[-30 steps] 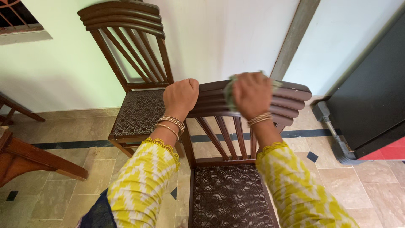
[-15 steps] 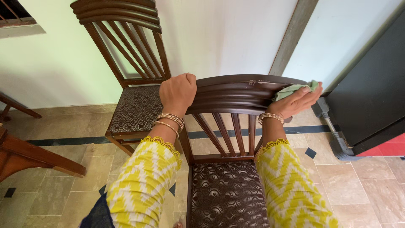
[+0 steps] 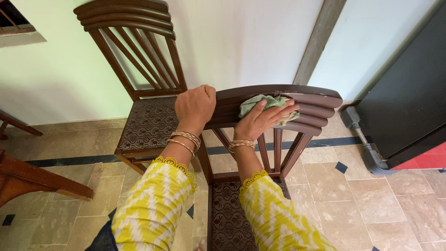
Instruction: The person wipes the wooden frame, the slats, and the fabric seat of a dining chair with a green cloth.
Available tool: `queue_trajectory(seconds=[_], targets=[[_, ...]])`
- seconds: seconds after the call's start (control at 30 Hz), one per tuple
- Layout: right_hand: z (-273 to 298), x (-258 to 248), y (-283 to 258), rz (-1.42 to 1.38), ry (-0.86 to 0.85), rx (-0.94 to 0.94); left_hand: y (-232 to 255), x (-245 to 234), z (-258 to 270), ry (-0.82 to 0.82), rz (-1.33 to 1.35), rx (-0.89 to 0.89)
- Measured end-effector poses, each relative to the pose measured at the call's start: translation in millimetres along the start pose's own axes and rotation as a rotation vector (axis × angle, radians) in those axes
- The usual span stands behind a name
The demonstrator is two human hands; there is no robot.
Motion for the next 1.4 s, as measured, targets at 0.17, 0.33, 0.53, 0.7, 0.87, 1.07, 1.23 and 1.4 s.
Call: queue_trajectory(seconds=[0.17, 0.33, 0.53, 0.7, 0.87, 1.07, 1.23, 1.4], targets=[[-95.0, 12.0, 75.3, 1.011, -0.033, 0.144, -1.6, 2.2, -2.5, -0.060, -0.015, -0.014], [-174.8, -11.5, 225.3, -0.313, 0.131, 0.707, -0.4, 4.9, -4.7, 0.013, -0.031, 0.035], [-166.2, 21.2, 207.0, 0.951, -0.025, 0.265, 0.0, 5.4, -4.3, 0.066, -0.045, 0.065], [-21.7, 20.1, 45.7, 0.538, 0.148, 0.018, -2.0, 7.4, -5.1, 0.010, -0.048, 0.020], [13.9, 2.4, -11.2, -0.058, -0.049, 0.051, -0.6, 4.3, -1.5, 0.040, -0.017, 0.057], [-51.5, -5.0, 44.9, -0.017, 0.043, 0.260, 0.7, 0.7, -1.9, 0.005, 0.000, 0.062], [-107.4, -2.9, 144.6, 0.229, 0.022, 0.277, -0.2, 5.4, -3.2, -0.105, -0.014, -0.005], [-129.0, 8.7, 201.4, 1.346, -0.402, 0.193, 2.1, 2.1, -4.4, 0.003, -0.017, 0.046]])
Point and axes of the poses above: each hand's wrist, its own z-axis away from the middle knuckle, its own x-axis out of the palm, y = z × x, the point moved 7 cm from there along -z, towards the middle knuckle, and after that the axes turned 5 degrees about x, right-handed, at the moved point
